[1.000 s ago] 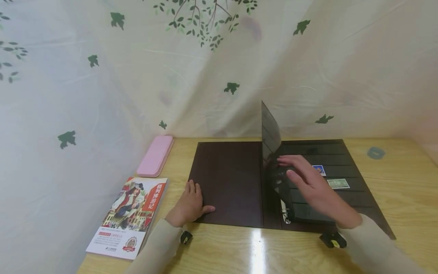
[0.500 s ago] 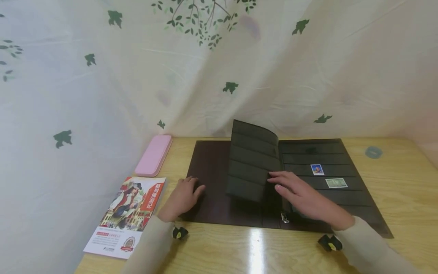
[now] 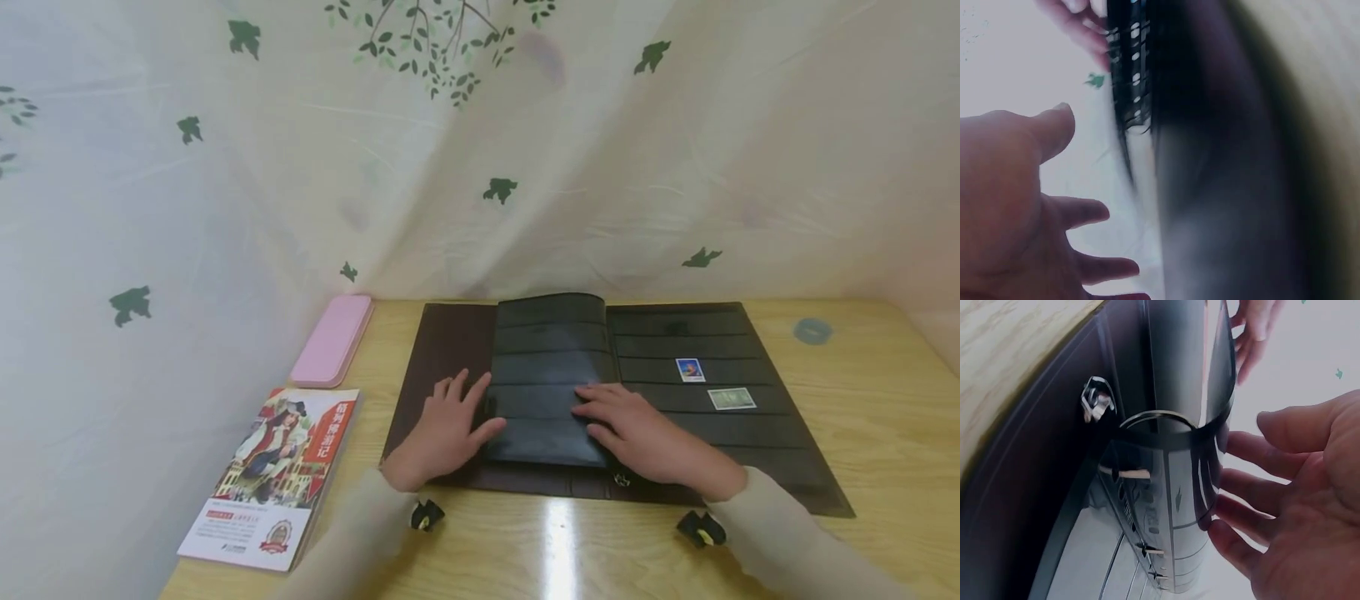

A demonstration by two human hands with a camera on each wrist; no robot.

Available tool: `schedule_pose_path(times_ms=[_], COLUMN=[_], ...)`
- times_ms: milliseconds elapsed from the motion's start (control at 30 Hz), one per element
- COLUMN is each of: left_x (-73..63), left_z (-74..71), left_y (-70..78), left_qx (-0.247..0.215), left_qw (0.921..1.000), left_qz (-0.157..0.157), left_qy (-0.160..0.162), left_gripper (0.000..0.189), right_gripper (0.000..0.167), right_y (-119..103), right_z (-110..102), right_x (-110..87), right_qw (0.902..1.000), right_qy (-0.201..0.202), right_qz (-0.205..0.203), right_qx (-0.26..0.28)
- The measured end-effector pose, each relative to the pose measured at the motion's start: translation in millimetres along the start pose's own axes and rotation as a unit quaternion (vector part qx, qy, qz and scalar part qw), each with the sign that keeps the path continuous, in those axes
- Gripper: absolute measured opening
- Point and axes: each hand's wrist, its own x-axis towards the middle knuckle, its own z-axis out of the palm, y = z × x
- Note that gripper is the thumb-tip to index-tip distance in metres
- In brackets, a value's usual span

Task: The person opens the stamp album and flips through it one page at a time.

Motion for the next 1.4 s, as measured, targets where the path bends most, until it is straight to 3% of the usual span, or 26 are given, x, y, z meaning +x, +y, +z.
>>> schedule_pose_path(times_ms=[167, 333, 567, 767, 1067, 1400], left_x=[4.0, 7.5, 11.0, 12.2, 10.5, 9.8], left_z=[13.3, 21.5, 30.3, 32.5, 27.1, 24.3], left_y=[8.5, 11.1, 12.2, 12.9, 16.4, 17.4], left_qx=[0.030, 0.059, 0.112, 0.138, 0.158, 0.143], left_qw=[0.9983, 0.9954, 0.9912, 0.9879, 0.9852, 0.9863], left_qz=[-0.021, -0.032, -0.029, -0.030, -0.016, -0.021], left_qy=[-0.045, -0.068, -0.065, -0.064, -0.064, -0.080], left_gripper=[0.075, 0.075, 0.078, 0.078, 0.077, 0.077], right_gripper=[0.030, 0.031, 0.042, 0.061, 0.067, 0.066], right_y=[0.7, 6.1, 18.4, 34.9, 39.5, 35.5], right_z=[3.4, 2.9, -9.6, -16.3, -12.6, -7.0], right_x=[0.2, -3.0, -10.4, -19.4, -21.5, -20.9], right_qw=[0.9999, 0.9999, 0.9989, 0.9963, 0.9957, 0.9959], right_qy=[0.004, -0.001, 0.019, 0.002, -0.005, 0.007], right_qz=[-0.006, -0.015, 0.026, 0.079, 0.083, 0.081], right_qx=[-0.014, -0.003, 0.034, 0.036, 0.041, 0.041])
